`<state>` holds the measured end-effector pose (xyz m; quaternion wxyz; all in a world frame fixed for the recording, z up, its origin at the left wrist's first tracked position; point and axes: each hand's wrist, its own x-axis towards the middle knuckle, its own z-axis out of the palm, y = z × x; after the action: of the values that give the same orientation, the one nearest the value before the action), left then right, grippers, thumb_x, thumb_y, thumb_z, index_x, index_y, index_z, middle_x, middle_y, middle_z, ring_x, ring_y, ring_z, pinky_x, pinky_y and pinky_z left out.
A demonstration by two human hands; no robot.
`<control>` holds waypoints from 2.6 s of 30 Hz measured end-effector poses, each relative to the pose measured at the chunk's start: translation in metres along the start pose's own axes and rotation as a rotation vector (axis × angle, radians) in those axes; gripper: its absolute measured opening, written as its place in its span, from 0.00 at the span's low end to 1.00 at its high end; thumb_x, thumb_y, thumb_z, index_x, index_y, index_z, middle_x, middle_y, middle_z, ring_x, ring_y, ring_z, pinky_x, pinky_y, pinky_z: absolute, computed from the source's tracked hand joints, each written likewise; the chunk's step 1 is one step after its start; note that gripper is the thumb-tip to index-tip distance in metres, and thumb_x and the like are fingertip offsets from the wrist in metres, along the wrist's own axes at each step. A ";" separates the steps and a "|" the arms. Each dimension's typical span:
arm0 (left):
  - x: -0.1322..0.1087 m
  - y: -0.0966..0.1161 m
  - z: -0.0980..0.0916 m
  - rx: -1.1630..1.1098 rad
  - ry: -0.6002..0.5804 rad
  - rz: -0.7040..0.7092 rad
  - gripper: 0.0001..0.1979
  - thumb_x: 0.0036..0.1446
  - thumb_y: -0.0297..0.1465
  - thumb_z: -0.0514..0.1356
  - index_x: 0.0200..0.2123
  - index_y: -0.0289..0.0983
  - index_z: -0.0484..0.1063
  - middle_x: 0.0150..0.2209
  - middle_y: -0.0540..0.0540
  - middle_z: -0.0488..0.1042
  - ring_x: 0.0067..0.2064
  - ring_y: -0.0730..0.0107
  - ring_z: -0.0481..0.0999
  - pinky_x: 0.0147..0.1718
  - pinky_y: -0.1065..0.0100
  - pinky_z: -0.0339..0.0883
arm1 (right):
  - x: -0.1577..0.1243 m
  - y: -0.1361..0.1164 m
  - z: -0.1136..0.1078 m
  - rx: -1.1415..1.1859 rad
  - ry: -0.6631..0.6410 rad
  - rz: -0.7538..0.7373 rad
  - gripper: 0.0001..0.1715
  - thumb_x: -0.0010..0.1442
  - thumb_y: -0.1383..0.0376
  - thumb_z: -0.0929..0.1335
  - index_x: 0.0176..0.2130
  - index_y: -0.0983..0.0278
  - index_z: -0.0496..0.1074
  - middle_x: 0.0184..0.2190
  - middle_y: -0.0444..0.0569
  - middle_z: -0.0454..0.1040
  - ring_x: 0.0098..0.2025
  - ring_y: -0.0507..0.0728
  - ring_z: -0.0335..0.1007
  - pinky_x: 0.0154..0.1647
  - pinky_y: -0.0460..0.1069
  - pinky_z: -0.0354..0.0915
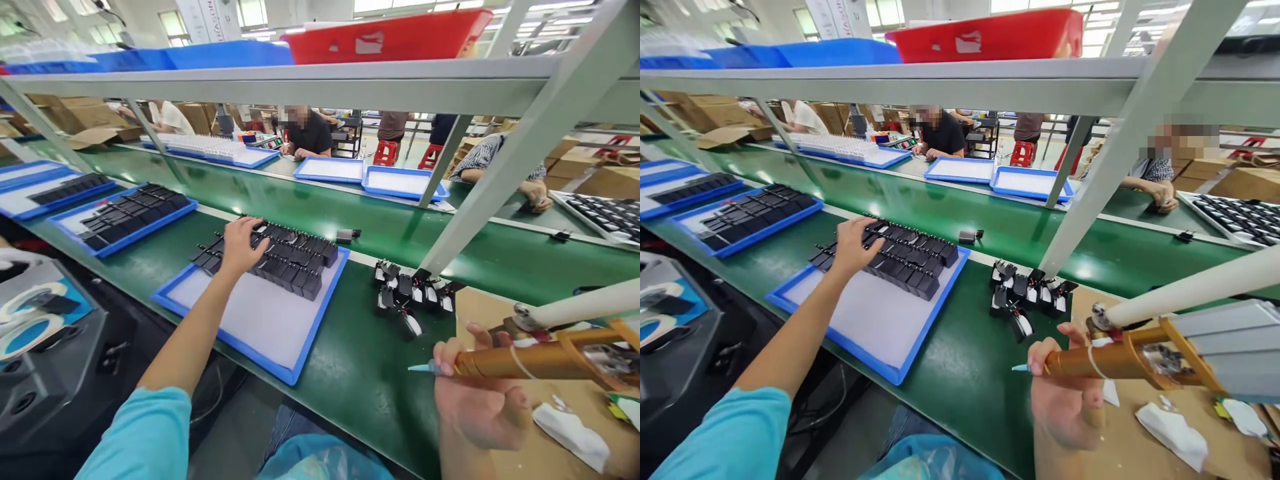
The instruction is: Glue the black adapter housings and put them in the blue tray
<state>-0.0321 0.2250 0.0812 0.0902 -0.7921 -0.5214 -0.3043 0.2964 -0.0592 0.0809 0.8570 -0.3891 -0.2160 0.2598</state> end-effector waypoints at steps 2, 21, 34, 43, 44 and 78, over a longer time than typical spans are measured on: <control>0.041 0.051 0.020 -0.097 -0.187 0.156 0.23 0.60 0.38 0.57 0.57 0.39 0.63 0.59 0.40 0.63 0.61 0.53 0.59 0.60 0.56 0.51 | 0.000 0.005 -0.006 0.001 -0.011 -0.028 0.21 0.46 0.48 0.60 0.37 0.48 0.73 0.44 0.45 0.68 0.17 0.51 0.53 0.19 0.56 0.49; 0.090 0.177 0.047 -0.256 -0.784 0.375 0.39 0.44 0.41 0.70 0.58 0.39 0.64 0.53 0.42 0.70 0.54 0.56 0.68 0.52 0.64 0.63 | -0.005 0.005 -0.016 -0.002 -0.194 -0.110 0.20 0.52 0.50 0.63 0.44 0.51 0.68 0.47 0.46 0.65 0.20 0.50 0.63 0.20 0.54 0.59; -0.128 0.181 0.000 -0.919 -1.145 0.556 0.42 0.52 0.39 0.67 0.67 0.44 0.52 0.59 0.39 0.67 0.57 0.55 0.70 0.53 0.61 0.65 | -0.002 0.007 -0.010 0.073 -0.246 -0.182 0.20 0.54 0.54 0.66 0.47 0.52 0.66 0.47 0.46 0.68 0.21 0.48 0.64 0.21 0.50 0.60; -0.209 0.200 0.000 -0.630 -0.395 0.332 0.35 0.57 0.36 0.64 0.65 0.45 0.54 0.69 0.36 0.47 0.60 0.55 0.66 0.54 0.55 0.66 | -0.009 0.006 0.006 0.070 -0.253 -0.138 0.18 0.55 0.54 0.66 0.47 0.50 0.66 0.47 0.44 0.69 0.20 0.47 0.64 0.19 0.49 0.60; -0.213 0.202 0.004 -0.600 -0.379 0.284 0.34 0.56 0.36 0.65 0.64 0.42 0.57 0.68 0.35 0.51 0.59 0.54 0.67 0.54 0.54 0.66 | -0.011 0.006 0.009 0.082 -0.264 -0.123 0.17 0.56 0.54 0.66 0.46 0.50 0.66 0.47 0.44 0.69 0.20 0.47 0.64 0.19 0.49 0.60; -0.167 0.209 -0.007 -1.853 -0.842 -1.320 0.18 0.64 0.41 0.53 0.41 0.31 0.72 0.31 0.43 0.79 0.23 0.77 0.76 0.21 0.79 0.72 | -0.022 0.002 0.031 0.081 -0.301 -0.049 0.21 0.55 0.50 0.66 0.48 0.52 0.66 0.45 0.44 0.69 0.18 0.45 0.61 0.18 0.48 0.60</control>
<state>0.1037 0.0012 0.0267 -0.8597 -0.1753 -0.3978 -0.2682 0.2606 -0.0542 0.0942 0.8360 -0.3054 -0.3409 0.3028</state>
